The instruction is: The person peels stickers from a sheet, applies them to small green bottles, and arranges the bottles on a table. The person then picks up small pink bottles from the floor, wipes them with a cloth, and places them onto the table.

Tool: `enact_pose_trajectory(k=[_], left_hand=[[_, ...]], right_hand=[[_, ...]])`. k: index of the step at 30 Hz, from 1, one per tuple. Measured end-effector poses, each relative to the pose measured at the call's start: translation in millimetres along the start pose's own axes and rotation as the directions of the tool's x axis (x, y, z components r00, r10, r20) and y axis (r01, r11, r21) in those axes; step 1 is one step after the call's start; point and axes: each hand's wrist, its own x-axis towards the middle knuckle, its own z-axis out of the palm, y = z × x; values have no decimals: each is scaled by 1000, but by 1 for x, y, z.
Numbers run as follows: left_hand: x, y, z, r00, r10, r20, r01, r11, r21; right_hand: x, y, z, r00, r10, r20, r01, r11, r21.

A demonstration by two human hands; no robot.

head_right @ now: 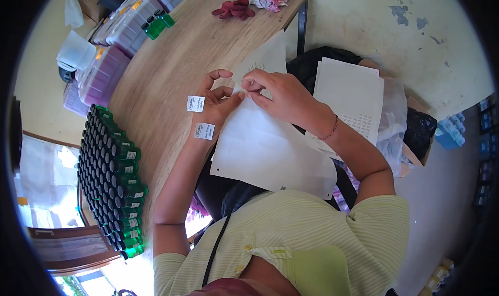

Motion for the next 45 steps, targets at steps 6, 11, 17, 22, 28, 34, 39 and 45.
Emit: enact_pose_trajectory(k=[6, 11, 17, 22, 28, 34, 39, 45], left_hand=[[1, -4, -3, 999, -8, 37, 8, 1000, 14], [0, -1, -2, 995, 0, 96, 3, 1000, -25], [-1, 0, 2, 993, 44, 110, -38, 998, -47], [0, -3, -1, 991, 72, 109, -71, 997, -15], [-3, -1, 3, 991, 74, 115, -75, 997, 7], [-3, -2, 2, 986, 96, 135, -92, 995, -39], [3, -4, 6, 971, 162, 176, -156, 987, -45], [57, -9, 75, 827, 391, 405, -376, 919, -120]], right_hand=[[-5, 7, 3, 999, 47, 18, -47, 999, -1], [-5, 7, -6, 969, 240, 60, -247, 933, 261], [-9, 17, -5, 936, 342, 85, -329, 762, 558], [-10, 6, -9, 942, 328, 76, -326, 833, 447], [-10, 2, -13, 951, 301, 74, -308, 895, 323], [-11, 15, -9, 922, 384, 55, -328, 696, 639], [-22, 41, -45, 868, 478, -133, -214, 603, 769], [-59, 51, -129, 725, 439, -530, 30, 749, 662]])
